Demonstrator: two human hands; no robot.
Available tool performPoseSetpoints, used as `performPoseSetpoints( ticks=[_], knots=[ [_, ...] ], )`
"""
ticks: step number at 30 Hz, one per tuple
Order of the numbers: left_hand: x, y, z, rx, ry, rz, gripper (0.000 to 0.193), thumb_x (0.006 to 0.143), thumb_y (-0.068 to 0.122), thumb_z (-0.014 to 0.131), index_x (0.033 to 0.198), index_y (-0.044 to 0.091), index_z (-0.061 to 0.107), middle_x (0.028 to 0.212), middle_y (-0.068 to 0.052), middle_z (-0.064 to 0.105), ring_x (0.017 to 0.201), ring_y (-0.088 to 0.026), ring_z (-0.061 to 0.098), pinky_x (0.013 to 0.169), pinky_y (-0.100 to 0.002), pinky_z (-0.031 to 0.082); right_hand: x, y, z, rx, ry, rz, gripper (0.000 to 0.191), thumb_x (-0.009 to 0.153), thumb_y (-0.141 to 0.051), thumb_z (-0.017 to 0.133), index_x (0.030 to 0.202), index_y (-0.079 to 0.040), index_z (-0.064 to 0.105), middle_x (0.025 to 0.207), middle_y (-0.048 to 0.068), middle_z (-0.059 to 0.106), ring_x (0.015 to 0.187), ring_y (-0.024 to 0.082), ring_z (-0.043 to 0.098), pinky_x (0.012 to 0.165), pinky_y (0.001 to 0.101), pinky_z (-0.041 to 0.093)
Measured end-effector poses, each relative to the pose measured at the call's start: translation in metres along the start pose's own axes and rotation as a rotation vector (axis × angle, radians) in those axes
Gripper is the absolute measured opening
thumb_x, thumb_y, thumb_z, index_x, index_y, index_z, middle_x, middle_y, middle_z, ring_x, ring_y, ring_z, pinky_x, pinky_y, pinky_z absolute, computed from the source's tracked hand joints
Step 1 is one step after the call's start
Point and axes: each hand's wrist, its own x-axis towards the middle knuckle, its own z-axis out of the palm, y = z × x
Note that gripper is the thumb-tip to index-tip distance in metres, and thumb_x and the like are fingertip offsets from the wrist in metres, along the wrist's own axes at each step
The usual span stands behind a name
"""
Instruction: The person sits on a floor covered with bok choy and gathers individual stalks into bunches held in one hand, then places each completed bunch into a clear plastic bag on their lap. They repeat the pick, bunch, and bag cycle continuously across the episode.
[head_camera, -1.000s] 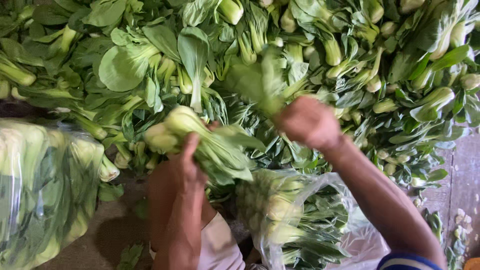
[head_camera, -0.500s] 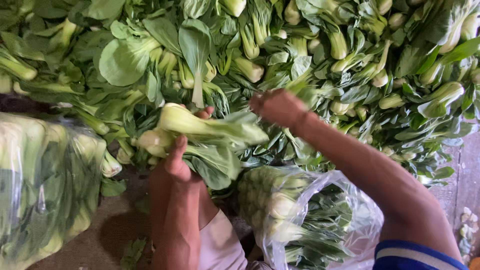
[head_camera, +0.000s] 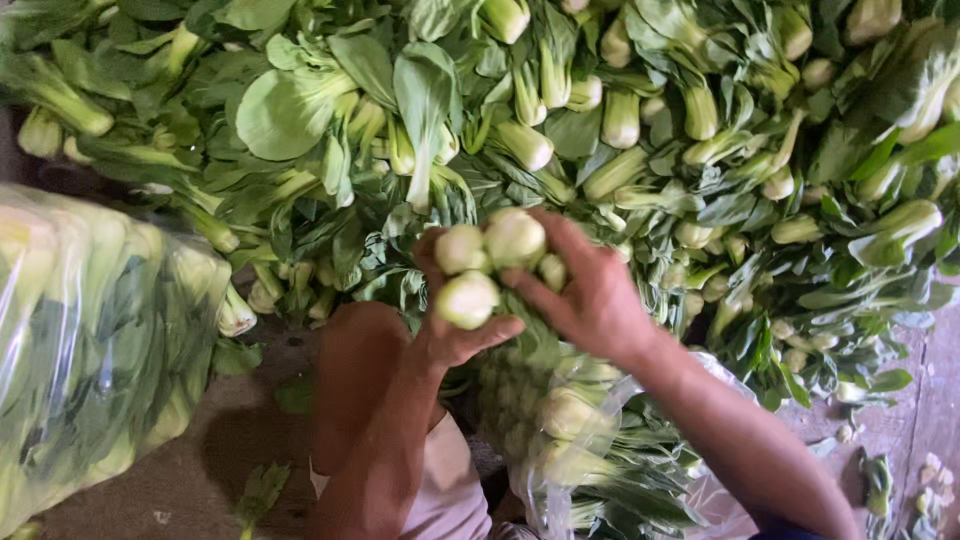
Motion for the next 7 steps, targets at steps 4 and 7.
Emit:
performPoseSetpoints(
  ticks=[4,7],
  knots=[
    [0.001,0.016,0.008,-0.583,0.123,-0.267,0.106,0.079,0.026,0.097,0.151,0.008,0.022,0.146,-0.011,0.045,0.135,-0.023,0.051,0.114,-0.04,0.048,-0.006,-0.007,0.002,-0.031,-0.107,0.052,0.068,0.089,-0.023,0.077,0.148,-0.002,0.05,0.117,0.02,0.073,0.076,0.026,0.074,0.069,0.0334,0.061],
    [0.001,0.011,0.018,-0.652,0.274,-0.427,0.093,0.075,0.019,0.098,0.144,0.005,0.037,0.149,-0.022,0.045,0.135,-0.029,0.053,0.115,-0.041,0.048,-0.021,-0.013,0.004,-0.001,-0.1,0.016,0.063,0.096,-0.02,0.068,0.154,-0.004,0.047,0.127,0.02,0.07,0.099,0.029,0.073,0.082,0.0334,0.06]
  ],
)
